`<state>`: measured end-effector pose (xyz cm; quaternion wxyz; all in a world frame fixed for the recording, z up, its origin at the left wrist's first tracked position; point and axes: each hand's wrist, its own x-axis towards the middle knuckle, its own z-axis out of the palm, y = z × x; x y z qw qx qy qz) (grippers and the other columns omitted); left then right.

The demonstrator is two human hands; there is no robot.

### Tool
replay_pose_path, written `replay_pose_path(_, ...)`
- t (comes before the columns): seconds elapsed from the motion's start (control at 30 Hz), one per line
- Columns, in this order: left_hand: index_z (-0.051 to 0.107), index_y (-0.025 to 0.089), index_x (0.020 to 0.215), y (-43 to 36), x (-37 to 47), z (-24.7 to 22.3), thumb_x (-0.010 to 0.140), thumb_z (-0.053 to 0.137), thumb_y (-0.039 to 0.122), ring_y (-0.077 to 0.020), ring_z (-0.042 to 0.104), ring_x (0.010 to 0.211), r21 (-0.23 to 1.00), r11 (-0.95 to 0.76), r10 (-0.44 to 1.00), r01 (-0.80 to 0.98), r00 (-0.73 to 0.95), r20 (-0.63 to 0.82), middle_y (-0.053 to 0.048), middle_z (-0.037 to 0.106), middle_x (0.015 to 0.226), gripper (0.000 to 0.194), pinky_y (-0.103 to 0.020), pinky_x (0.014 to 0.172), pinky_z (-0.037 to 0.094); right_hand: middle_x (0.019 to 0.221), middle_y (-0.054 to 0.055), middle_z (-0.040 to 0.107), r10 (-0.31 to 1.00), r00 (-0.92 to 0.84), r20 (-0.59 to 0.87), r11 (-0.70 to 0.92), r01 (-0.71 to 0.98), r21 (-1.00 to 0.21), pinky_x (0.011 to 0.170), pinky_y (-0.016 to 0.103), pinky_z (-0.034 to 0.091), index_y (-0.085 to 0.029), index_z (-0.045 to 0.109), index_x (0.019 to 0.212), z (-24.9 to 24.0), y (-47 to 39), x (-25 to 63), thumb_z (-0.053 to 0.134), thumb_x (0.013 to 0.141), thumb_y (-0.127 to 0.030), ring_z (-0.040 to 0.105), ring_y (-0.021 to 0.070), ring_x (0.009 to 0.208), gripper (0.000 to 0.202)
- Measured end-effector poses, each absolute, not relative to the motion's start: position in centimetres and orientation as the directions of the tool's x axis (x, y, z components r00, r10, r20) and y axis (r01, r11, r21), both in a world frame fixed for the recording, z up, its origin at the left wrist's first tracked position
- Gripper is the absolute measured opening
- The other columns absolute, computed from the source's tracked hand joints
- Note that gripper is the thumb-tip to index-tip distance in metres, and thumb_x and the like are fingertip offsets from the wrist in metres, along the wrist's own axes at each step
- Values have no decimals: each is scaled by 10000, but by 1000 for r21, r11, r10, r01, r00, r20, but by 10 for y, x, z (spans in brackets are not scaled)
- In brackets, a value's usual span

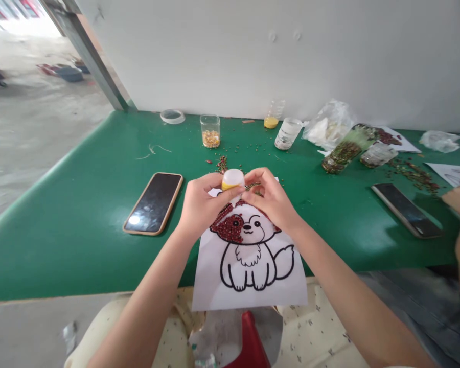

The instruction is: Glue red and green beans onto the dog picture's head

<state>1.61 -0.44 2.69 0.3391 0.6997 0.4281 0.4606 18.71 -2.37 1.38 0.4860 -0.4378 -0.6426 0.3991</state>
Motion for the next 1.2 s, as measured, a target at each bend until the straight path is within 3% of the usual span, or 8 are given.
replay_pose_path(0.07,701,175,746,-3,9,29,707,703,362,-133,578,673,880,-372,928,295,101,358,-21,671,736,191,-272,644,464,862,5,565,955,-165,248,294,387,-874,689,281,416,-224,525,861,15,-22,196,537,868,-375,523,133,785,152)
replay_pose_path(0.17,709,183,780,3,-2,30,691,714,368,-133,593,677,911,-324,936,254,-56,348,-14,677,754,206,-266,639,480,786,14,542,931,-313,186,359,701,-617,713,299,376,-200,531,734,12,-22,203,512,862,-257,489,153,784,141)
replay_pose_path(0.23,710,191,812,7,-9,31,691,711,364,-132,601,678,924,-315,923,215,-160,351,-7,677,760,211,-259,624,485,807,28,549,906,-392,158,418,776,-472,747,309,369,-195,540,717,7,-23,203,524,830,-189,481,171,829,114)
replay_pose_path(0.3,706,198,818,10,-15,34,692,707,367,-132,603,676,929,-316,900,193,-250,358,-1,674,750,211,-257,615,488,824,37,559,890,-433,142,450,790,-416,758,310,375,-195,549,733,4,-24,200,520,822,-162,480,177,841,99)
replay_pose_path(0.67,705,181,782,16,-29,33,665,732,375,-121,597,638,943,-274,892,188,-316,323,11,647,688,228,-262,576,469,851,46,563,872,-477,107,471,761,-446,774,319,389,-193,533,754,-2,-25,191,502,849,-157,484,189,867,107)
replay_pose_path(1.2,656,216,744,15,-33,30,727,670,427,-135,613,701,881,-291,886,373,-242,395,37,647,690,212,-271,555,445,833,45,556,871,-484,85,475,784,-400,751,314,388,-193,510,723,1,-25,180,478,835,-127,474,181,843,134)
